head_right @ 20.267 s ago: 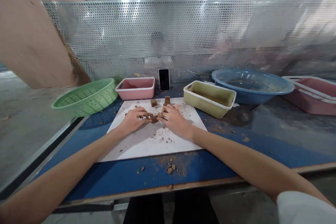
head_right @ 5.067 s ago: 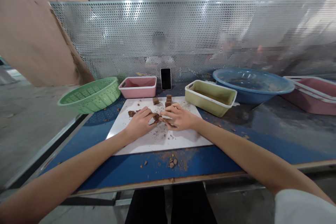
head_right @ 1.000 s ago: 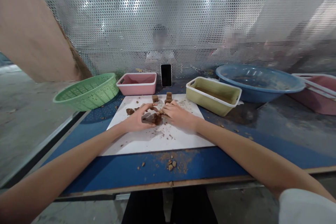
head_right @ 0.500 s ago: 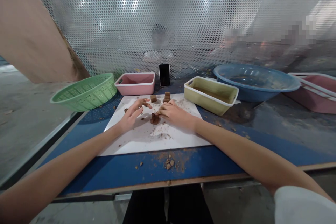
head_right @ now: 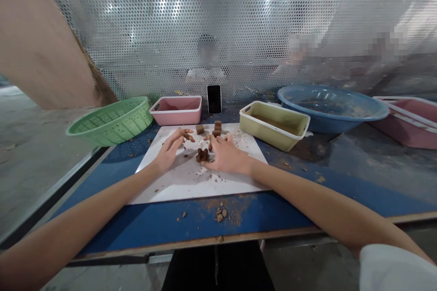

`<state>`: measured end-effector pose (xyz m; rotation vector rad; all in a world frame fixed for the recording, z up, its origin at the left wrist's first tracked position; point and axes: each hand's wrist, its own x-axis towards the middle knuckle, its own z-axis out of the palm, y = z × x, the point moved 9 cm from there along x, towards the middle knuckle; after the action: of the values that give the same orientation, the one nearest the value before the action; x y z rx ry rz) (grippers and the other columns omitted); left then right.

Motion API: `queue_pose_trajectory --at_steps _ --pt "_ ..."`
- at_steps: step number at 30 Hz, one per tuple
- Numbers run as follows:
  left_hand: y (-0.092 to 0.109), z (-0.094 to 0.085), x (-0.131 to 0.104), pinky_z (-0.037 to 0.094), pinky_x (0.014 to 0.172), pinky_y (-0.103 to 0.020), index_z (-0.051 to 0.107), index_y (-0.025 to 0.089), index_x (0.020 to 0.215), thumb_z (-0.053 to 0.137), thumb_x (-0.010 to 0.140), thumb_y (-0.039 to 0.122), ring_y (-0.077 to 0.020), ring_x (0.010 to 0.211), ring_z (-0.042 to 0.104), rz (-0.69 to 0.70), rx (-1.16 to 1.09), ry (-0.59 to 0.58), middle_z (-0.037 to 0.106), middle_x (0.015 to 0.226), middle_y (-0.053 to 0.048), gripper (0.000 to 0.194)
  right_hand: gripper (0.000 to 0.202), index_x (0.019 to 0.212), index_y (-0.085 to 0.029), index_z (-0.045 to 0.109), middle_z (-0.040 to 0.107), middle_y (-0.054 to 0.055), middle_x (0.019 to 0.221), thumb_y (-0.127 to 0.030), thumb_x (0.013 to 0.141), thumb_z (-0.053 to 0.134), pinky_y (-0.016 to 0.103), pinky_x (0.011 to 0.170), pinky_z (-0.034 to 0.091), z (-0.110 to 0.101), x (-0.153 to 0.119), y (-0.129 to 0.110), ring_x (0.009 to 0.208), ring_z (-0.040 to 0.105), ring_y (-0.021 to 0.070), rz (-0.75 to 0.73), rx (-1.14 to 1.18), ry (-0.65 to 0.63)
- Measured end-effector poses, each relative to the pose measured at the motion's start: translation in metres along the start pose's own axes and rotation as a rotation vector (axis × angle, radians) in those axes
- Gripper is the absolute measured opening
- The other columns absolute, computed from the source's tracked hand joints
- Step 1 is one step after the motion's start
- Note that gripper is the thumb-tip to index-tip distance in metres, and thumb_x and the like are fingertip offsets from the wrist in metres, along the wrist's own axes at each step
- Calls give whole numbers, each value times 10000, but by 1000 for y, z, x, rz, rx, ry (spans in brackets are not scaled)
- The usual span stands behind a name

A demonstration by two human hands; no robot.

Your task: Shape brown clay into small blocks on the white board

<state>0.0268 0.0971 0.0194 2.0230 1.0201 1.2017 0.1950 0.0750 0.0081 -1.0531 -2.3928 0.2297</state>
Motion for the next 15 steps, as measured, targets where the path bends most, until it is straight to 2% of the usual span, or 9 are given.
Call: queue_pose_trajectory --at_steps 4,8,15 --pt "2 0 0 483 1056 -458 658 199 1250 453 1062 494 -263 1091 640 8 0 12 721 1093 -100 405 584 1322 -218 492 731 116 1089 -505 881 745 526 976 390 5 1 0 1064 669 331 43 -10 12" --pt "3 1 -1 501 1005 -433 655 193 1256 454 1056 536 -266 1090 642 -2 7 9 728 1093 -107 444 596 1355 -216 477 742 131 1115 -466 875 727 530 986 384 6 1 -2 1134 662 356 87 -14 14" --pt "5 1 0 496 948 -403 675 178 1216 456 1051 531 -259 1057 650 6 32 8 735 1110 -116 447 659 1343 -205 462 732 141 1095 -451 800 745 544 963 395 13 5 1 1066 668 361 146 -7 17"
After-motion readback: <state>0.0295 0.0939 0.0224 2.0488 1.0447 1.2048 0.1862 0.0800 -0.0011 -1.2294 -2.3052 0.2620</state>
